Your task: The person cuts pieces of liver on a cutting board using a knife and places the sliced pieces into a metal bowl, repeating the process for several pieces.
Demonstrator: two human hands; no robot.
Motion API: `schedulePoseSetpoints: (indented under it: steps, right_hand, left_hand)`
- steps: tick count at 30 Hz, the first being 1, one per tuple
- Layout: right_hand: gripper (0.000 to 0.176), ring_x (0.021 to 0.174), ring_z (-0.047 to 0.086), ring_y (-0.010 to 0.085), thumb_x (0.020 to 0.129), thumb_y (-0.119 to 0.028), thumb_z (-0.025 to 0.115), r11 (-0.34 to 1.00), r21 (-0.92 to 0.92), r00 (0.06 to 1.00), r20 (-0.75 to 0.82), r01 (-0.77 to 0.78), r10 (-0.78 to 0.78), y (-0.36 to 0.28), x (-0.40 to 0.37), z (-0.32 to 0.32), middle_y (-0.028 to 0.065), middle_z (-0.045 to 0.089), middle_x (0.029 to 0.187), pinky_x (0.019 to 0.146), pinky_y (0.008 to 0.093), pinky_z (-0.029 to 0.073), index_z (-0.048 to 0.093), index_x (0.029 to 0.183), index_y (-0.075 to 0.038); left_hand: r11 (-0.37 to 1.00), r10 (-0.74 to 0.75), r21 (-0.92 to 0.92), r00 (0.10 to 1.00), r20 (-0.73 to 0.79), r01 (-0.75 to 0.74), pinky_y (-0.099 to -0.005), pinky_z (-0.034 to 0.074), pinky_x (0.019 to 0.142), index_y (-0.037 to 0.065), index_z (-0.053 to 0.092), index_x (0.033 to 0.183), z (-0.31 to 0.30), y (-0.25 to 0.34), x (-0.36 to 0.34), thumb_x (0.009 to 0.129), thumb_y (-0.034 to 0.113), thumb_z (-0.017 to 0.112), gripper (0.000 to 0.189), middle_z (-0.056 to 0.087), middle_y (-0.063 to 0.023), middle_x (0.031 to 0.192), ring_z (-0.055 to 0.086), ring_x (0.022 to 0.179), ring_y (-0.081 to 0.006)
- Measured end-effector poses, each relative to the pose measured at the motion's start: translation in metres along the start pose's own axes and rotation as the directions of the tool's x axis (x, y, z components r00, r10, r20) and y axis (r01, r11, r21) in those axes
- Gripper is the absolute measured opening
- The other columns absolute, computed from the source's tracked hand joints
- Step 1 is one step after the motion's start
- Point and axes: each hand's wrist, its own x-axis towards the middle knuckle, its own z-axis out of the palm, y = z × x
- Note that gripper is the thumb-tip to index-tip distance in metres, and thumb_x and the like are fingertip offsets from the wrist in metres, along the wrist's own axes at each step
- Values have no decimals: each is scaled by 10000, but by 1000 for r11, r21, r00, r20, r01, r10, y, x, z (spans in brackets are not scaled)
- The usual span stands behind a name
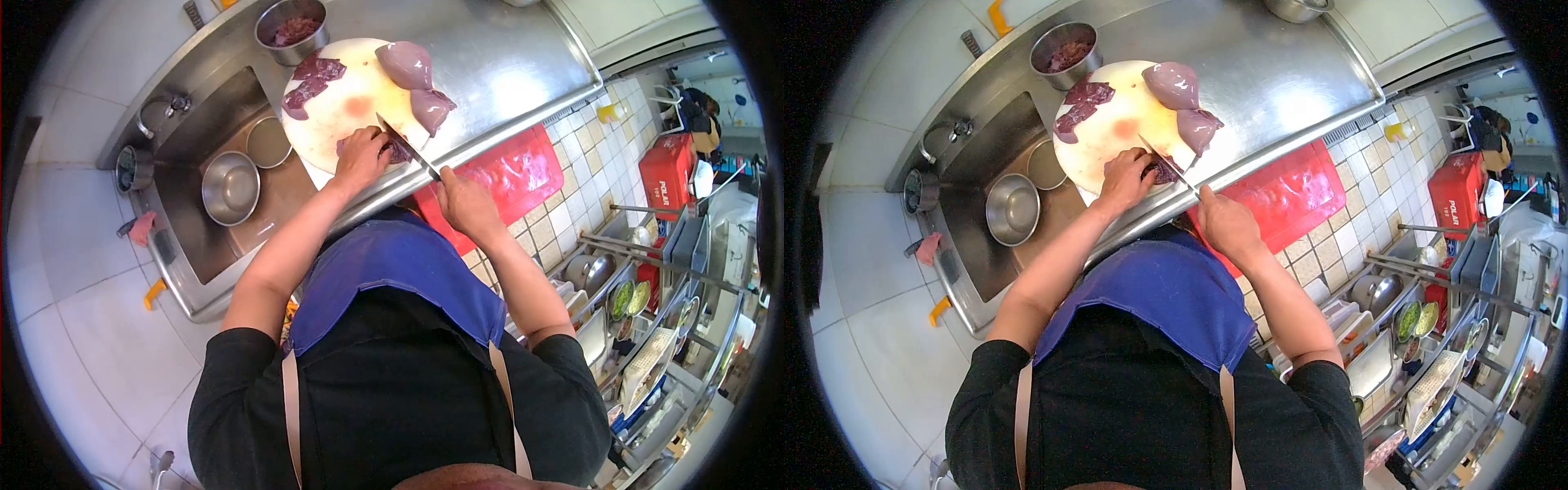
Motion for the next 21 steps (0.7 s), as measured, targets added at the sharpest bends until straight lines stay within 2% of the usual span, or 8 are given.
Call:
schedulePoseSetpoints:
  steps: [2,3,9,12,14,17,21]
  right_hand:
    - [197,848,693,480,1060,-188,476,999,18,998,-30,51,-51,4,-1,3,267,699,874,755,610,534,518,1128,-8]
    - [197,848,693,480,1060,-188,476,999,-26,999,-19,42,-42,16,-4,-10,267,699,874,755,610,534,518,1128,-8]
    - [209,814,688,492,1056,-186,493,1000,-7,994,109,6,-5,19,12,5,277,704,858,716,633,515,486,1171,-11]
    - [165,779,709,479,1050,-156,458,994,-85,996,43,75,-72,24,41,22,263,709,807,685,617,549,487,1109,-5]
    - [161,798,724,479,1047,-155,453,991,-68,993,-8,117,-117,19,59,20,282,717,831,700,622,561,493,1110,-13]
    - [166,812,730,477,1051,-164,443,987,-127,994,-23,100,-104,15,82,19,279,722,836,707,619,563,501,1109,-19]
    - [172,818,729,482,1054,-170,438,994,-66,993,-71,91,-96,13,79,19,279,723,838,715,621,562,506,1103,-20]
  left_hand:
    - [999,43,6,997,-72,-42,-475,452,1088,47,728,1216,-1,-2,-2,923,221,726,340,653,-166,1284,584,1245,-352]
    - [998,43,-37,995,-91,-46,-475,452,1088,47,728,1216,12,8,6,923,221,726,340,653,-166,1284,584,1245,-352]
    - [997,74,-19,980,-182,-79,-480,453,1087,53,729,1206,17,-2,-4,912,216,731,337,652,-158,1278,581,1251,-355]
    - [999,43,-6,989,-143,-44,-483,452,1089,60,727,1209,12,5,-6,903,216,735,343,650,-155,1282,580,1248,-355]
    - [997,61,-37,980,-191,-69,-486,452,1086,64,721,1215,18,1,-8,897,219,742,354,646,-152,1282,581,1235,-359]
    - [994,30,-94,981,-194,-49,-481,446,1090,66,715,1221,17,0,-12,894,225,747,365,642,-151,1277,575,1235,-361]
    - [996,19,-83,983,-181,-34,-478,427,1105,66,714,1225,12,-9,-14,893,225,747,369,637,-156,1271,566,1244,-359]
